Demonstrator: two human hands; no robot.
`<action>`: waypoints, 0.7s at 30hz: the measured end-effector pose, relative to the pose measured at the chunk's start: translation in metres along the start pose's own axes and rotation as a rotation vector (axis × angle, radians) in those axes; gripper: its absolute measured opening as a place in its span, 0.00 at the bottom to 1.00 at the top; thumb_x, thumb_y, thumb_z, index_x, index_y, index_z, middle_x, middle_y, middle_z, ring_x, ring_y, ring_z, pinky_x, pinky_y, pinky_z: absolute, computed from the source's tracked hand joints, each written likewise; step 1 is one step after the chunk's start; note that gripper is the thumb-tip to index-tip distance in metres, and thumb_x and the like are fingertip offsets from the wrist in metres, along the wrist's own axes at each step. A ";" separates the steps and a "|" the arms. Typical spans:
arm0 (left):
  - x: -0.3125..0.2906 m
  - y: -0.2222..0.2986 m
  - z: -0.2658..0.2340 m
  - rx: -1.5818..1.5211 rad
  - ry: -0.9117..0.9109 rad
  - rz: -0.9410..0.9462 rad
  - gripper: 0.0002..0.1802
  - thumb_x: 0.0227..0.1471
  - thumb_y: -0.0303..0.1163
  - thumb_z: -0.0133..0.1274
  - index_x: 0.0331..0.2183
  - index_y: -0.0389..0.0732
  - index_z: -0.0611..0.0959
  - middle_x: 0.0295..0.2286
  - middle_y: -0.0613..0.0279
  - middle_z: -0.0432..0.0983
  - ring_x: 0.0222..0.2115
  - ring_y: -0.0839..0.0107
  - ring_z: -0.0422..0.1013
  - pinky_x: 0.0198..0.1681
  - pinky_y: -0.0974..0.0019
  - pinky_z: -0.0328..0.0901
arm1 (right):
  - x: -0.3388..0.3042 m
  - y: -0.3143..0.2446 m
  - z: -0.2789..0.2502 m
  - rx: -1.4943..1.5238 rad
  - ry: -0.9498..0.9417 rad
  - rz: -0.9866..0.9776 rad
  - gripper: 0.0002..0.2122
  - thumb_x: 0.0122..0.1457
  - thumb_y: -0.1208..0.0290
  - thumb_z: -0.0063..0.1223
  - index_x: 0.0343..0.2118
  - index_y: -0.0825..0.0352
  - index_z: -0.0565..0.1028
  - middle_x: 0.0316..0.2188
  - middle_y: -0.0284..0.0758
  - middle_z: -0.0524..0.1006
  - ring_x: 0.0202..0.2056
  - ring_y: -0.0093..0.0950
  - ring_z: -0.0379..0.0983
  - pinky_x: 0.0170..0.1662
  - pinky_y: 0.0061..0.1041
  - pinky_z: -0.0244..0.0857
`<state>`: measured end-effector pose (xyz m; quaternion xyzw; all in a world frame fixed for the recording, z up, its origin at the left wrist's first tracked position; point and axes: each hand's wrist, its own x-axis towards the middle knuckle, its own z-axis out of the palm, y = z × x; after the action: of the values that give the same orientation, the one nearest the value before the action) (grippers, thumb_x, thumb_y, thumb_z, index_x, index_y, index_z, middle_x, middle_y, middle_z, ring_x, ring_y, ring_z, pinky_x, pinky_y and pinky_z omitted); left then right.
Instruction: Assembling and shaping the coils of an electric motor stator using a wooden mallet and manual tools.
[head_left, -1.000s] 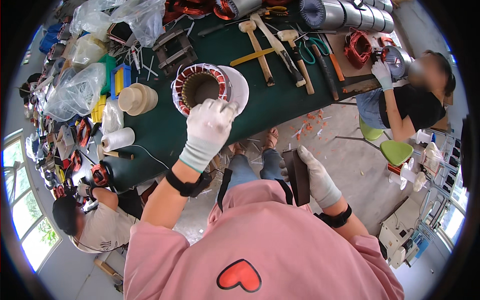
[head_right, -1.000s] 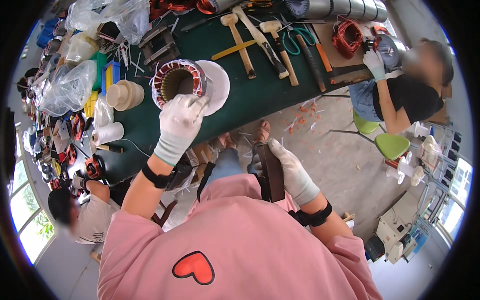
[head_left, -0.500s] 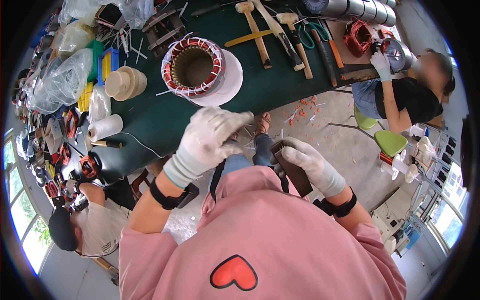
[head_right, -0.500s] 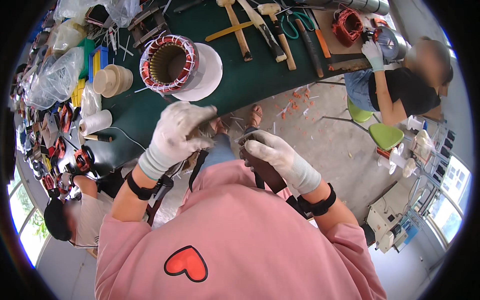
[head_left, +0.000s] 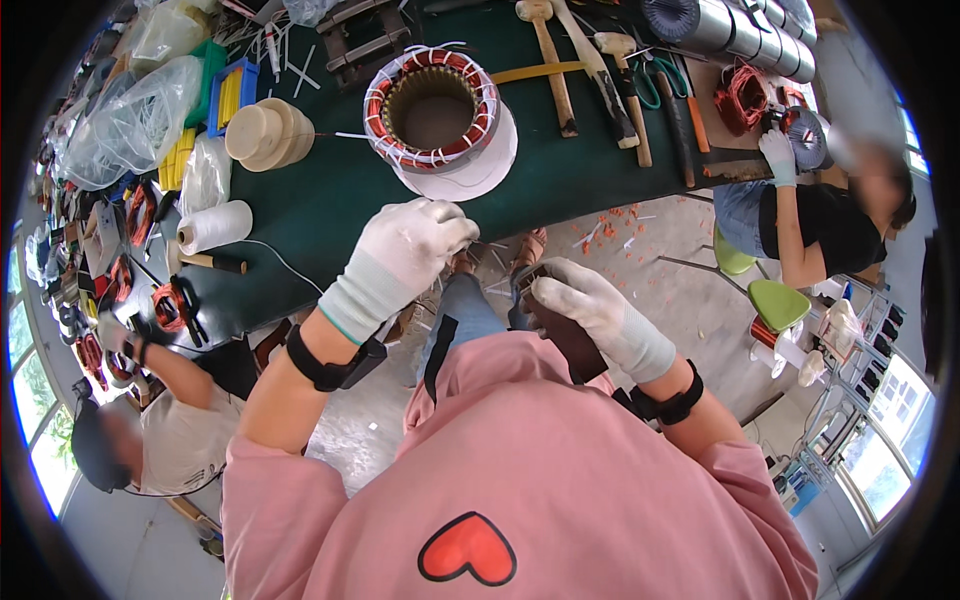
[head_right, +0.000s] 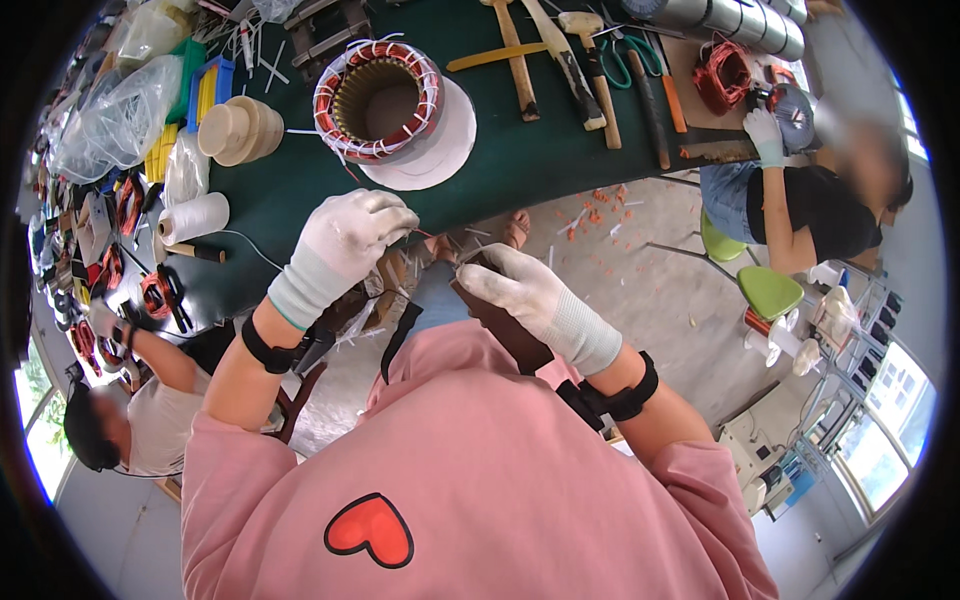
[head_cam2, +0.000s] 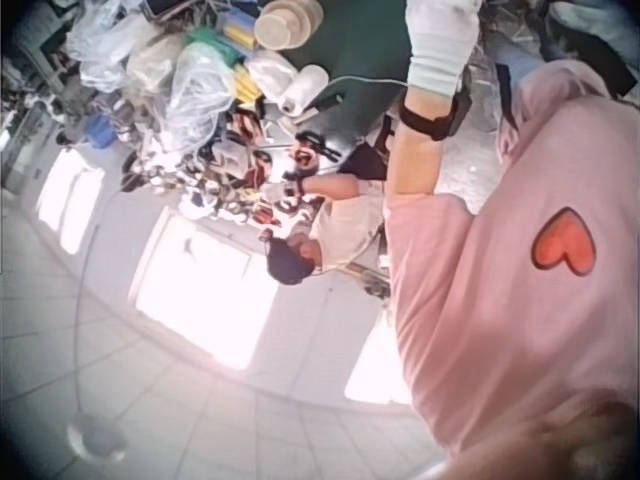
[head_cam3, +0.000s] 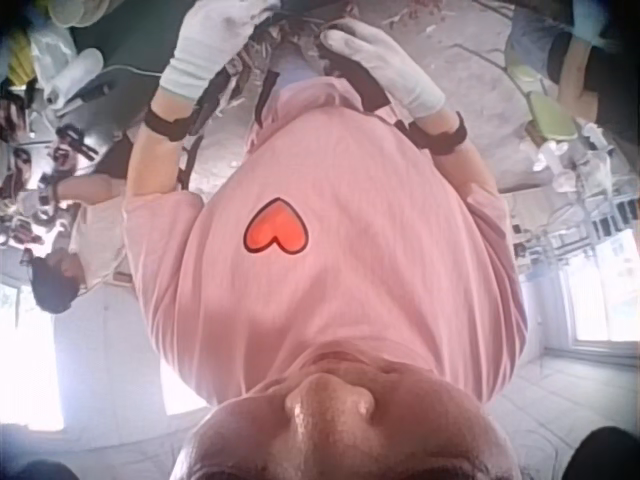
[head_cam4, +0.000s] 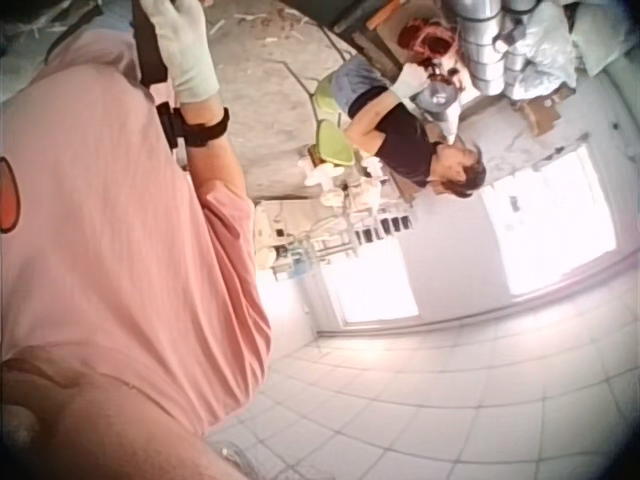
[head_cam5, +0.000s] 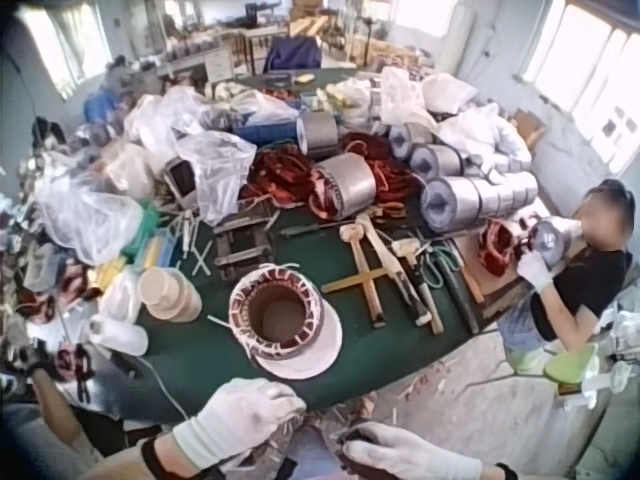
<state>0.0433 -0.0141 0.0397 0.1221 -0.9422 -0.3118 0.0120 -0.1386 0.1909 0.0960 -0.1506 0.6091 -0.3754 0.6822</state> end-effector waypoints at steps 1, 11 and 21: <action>0.002 0.003 0.000 -0.017 0.013 -0.001 0.08 0.51 0.30 0.62 0.36 0.45 0.88 0.36 0.59 0.81 0.39 0.57 0.78 0.41 0.58 0.73 | 0.005 0.011 -0.003 -0.001 0.004 0.003 0.20 0.68 0.56 0.53 0.46 0.72 0.76 0.36 0.34 0.75 0.35 0.23 0.73 0.42 0.24 0.70; 0.011 0.014 0.000 -0.468 0.046 0.068 0.09 0.51 0.24 0.60 0.36 0.42 0.86 0.34 0.57 0.80 0.36 0.55 0.77 0.40 0.58 0.72 | 0.021 -0.007 0.021 0.302 -0.013 0.055 0.18 0.70 0.58 0.54 0.48 0.72 0.75 0.33 0.32 0.78 0.32 0.22 0.76 0.37 0.23 0.72; 0.000 0.013 0.020 -0.573 0.197 0.245 0.11 0.51 0.27 0.58 0.39 0.41 0.86 0.36 0.53 0.79 0.40 0.52 0.76 0.43 0.55 0.72 | -0.015 -0.001 0.034 0.194 0.216 0.079 0.15 0.72 0.64 0.45 0.47 0.71 0.77 0.37 0.34 0.78 0.32 0.21 0.76 0.37 0.21 0.71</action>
<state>0.0387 0.0082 0.0314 0.0291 -0.8182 -0.5470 0.1744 -0.1068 0.1918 0.1150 -0.0184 0.6452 -0.4193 0.6384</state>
